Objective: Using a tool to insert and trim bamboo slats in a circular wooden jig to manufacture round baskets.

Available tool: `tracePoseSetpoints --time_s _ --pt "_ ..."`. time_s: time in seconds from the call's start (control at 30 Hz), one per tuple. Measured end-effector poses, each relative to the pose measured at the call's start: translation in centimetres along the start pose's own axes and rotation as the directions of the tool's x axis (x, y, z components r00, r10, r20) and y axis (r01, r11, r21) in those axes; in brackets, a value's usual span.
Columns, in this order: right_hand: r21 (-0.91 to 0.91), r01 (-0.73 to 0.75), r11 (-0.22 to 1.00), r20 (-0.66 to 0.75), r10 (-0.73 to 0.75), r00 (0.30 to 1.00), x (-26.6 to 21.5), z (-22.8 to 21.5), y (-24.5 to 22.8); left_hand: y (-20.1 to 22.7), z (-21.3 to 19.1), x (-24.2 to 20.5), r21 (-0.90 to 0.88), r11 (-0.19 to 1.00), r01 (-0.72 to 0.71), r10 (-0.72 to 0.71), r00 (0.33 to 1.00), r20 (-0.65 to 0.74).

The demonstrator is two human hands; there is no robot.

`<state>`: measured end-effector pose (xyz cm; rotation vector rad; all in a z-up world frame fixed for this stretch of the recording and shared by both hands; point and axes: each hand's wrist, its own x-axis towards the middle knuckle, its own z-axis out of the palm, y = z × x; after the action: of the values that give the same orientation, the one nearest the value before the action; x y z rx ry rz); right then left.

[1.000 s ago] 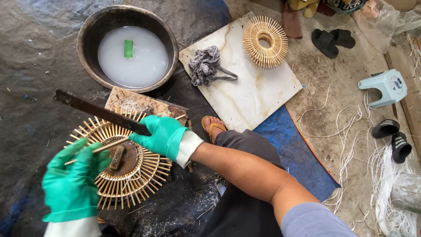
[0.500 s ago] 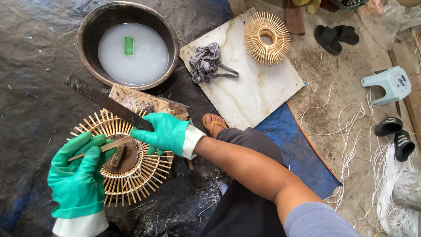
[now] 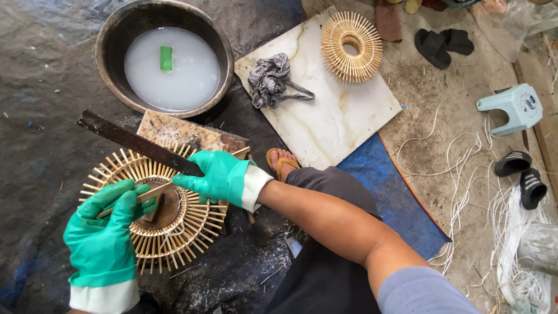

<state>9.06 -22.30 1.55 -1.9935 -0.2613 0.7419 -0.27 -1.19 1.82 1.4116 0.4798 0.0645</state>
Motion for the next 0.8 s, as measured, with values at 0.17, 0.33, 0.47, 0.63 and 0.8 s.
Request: tracePoseSetpoints --time_s 0.17,0.33,0.47,0.63,0.8 --pt "0.106 -0.026 0.994 0.18 0.007 0.984 -0.6 -0.5 0.5 0.0 -0.2 -1.1 0.046 0.999 -0.024 0.025 1.0 -0.002" --pt "0.021 -0.031 0.999 -0.002 0.031 1.0 0.6 -4.1 2.2 -2.6 -0.8 0.0 0.778 0.514 -0.362 0.292 0.926 0.238" --pt "0.074 -0.117 0.99 -0.074 0.123 0.99 0.6 -6.7 3.2 -5.1 0.2 -0.4 0.897 0.39 -0.209 0.116 0.977 0.177" --pt "0.118 -0.188 0.975 -0.124 0.203 0.971 0.9 -7.7 8.3 -8.1 -0.6 0.2 0.923 0.23 -0.309 0.169 0.947 0.275" --pt "0.07 -0.231 0.97 -0.103 0.238 0.966 0.7 -6.8 9.5 -6.6 0.3 0.2 0.925 0.254 -0.282 0.086 0.959 0.269"
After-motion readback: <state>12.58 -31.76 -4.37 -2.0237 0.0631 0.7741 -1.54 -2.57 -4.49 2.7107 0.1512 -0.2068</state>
